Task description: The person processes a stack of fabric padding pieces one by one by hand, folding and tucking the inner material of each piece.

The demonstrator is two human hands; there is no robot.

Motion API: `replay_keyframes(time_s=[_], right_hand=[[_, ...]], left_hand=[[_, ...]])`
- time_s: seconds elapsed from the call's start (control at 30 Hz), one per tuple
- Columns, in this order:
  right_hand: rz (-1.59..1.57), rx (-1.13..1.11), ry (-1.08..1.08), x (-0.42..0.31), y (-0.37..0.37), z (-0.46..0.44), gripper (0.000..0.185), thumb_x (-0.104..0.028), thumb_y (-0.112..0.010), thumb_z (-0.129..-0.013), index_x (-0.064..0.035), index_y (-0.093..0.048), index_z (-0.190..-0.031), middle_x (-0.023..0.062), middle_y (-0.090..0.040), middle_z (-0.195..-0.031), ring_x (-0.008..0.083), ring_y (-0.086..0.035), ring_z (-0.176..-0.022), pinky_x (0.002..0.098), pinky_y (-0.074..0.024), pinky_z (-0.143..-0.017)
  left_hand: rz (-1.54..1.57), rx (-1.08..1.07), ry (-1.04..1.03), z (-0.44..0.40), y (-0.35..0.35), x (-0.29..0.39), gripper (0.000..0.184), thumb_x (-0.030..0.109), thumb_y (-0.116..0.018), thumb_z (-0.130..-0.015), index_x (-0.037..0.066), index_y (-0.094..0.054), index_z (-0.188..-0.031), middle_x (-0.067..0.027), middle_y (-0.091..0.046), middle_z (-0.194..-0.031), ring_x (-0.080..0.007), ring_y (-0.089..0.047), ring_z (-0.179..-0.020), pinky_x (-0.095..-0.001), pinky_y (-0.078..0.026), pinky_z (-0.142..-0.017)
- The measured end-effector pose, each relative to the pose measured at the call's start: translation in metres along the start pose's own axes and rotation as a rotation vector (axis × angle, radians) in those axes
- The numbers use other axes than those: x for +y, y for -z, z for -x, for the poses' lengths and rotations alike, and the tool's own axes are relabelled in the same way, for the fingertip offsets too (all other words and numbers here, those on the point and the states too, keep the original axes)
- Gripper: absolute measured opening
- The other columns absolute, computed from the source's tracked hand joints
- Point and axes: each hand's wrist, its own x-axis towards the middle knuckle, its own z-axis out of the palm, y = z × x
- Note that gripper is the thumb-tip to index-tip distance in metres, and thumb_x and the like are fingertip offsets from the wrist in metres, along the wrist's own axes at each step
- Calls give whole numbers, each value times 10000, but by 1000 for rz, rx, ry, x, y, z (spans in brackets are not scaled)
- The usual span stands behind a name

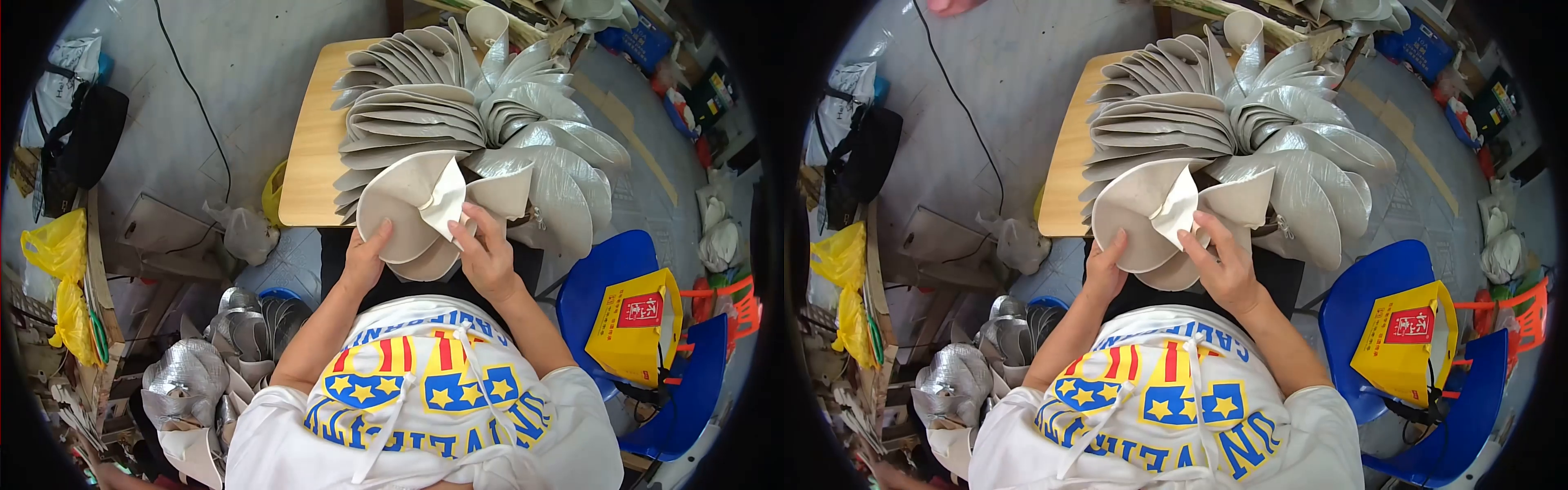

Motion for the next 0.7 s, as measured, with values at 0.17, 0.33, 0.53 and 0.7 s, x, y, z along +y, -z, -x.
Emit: replay_keyframes(time_s=[0.17,0.33,0.53,0.7], right_hand=[[62,27,102,6,5,0,228,-17,-659,-738,-26,-618,-962,183,-582,-1106,221,-642,-784,252,-504,-541],[265,-54,345,-2,24,-26,152,-103,-638,-745,-25,-576,-859,136,-616,-1049,249,-626,-882,333,-481,-749],[-60,-173,132,6,3,-27,110,-86,-638,-771,-28,-564,-828,100,-636,-892,277,-620,-800,383,-471,-729],[-287,47,-456,5,-26,-19,143,-95,-659,-809,-7,-556,-856,99,-578,-693,231,-575,-577,307,-457,-540]], left_hand=[[79,37,24,-2,-3,2,417,223,-561,-912,27,-435,-1256,-100,-548,-1178,-184,-547,-1057,-328,-439,-908],[73,44,27,-4,-6,5,404,223,-545,-922,34,-428,-1258,-93,-549,-1173,-179,-540,-1064,-327,-437,-911],[-110,-113,-46,-5,1,2,400,179,-533,-915,-6,-471,-1264,-104,-525,-1242,-171,-524,-1095,-303,-400,-943],[-90,-273,58,-5,24,-5,376,91,-521,-884,-44,-516,-1236,-106,-546,-1231,-166,-537,-1083,-281,-385,-945]])
